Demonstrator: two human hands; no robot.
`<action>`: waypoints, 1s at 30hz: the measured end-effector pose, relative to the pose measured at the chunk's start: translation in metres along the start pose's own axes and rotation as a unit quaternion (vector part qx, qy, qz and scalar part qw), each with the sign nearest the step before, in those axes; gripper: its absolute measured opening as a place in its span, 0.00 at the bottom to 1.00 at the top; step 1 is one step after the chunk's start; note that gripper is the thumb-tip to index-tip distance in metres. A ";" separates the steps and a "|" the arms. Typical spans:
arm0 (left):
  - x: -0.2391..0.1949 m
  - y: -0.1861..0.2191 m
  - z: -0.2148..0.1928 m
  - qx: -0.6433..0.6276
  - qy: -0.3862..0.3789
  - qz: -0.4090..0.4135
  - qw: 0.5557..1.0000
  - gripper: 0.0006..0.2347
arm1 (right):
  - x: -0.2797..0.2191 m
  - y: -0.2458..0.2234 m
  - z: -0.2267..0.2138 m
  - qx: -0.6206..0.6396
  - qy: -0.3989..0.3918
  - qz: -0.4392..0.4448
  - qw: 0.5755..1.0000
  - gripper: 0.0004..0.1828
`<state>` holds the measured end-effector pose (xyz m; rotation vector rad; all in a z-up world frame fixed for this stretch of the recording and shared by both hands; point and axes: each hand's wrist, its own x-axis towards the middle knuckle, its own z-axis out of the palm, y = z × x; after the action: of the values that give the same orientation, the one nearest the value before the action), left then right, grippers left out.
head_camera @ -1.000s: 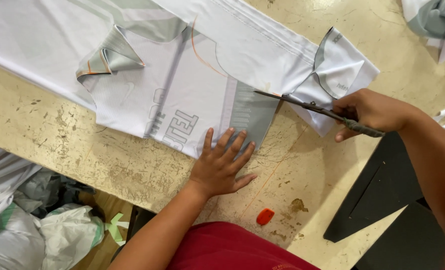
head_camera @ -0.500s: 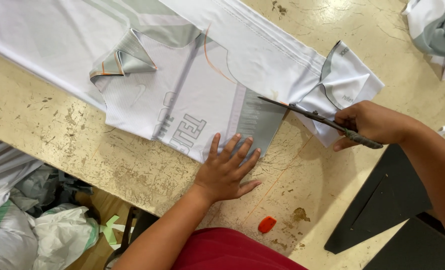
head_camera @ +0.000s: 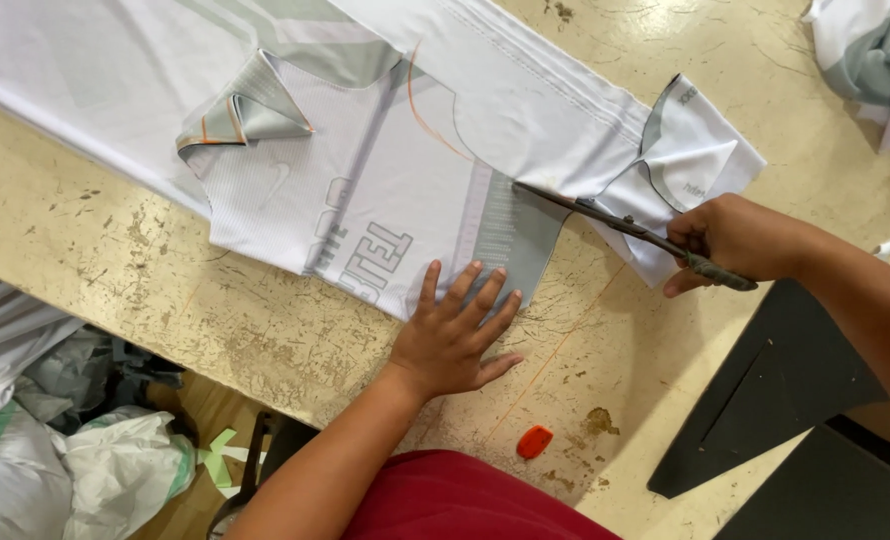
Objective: Cutting fabric pieces along a pattern and then folding and organizing them on a workbench.
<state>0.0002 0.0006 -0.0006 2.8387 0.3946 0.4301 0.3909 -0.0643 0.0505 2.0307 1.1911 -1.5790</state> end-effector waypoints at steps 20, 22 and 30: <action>0.002 0.001 -0.004 -0.017 0.015 -0.008 1.000 0.29 | 0.007 -0.059 0.007 0.011 0.045 -0.061 0.997 0.32; 0.001 0.001 -0.004 -0.014 0.019 -0.007 1.000 0.29 | 0.012 -0.056 0.010 0.018 0.045 -0.071 0.996 0.32; 0.002 0.009 0.009 -0.015 0.081 -0.039 0.996 0.27 | 0.003 -0.063 0.019 0.024 0.097 -0.063 0.993 0.26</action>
<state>0.0068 -0.0088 -0.0065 2.7569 0.5220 0.6483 0.3311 -0.0373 0.0565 2.2215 1.3888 -1.5058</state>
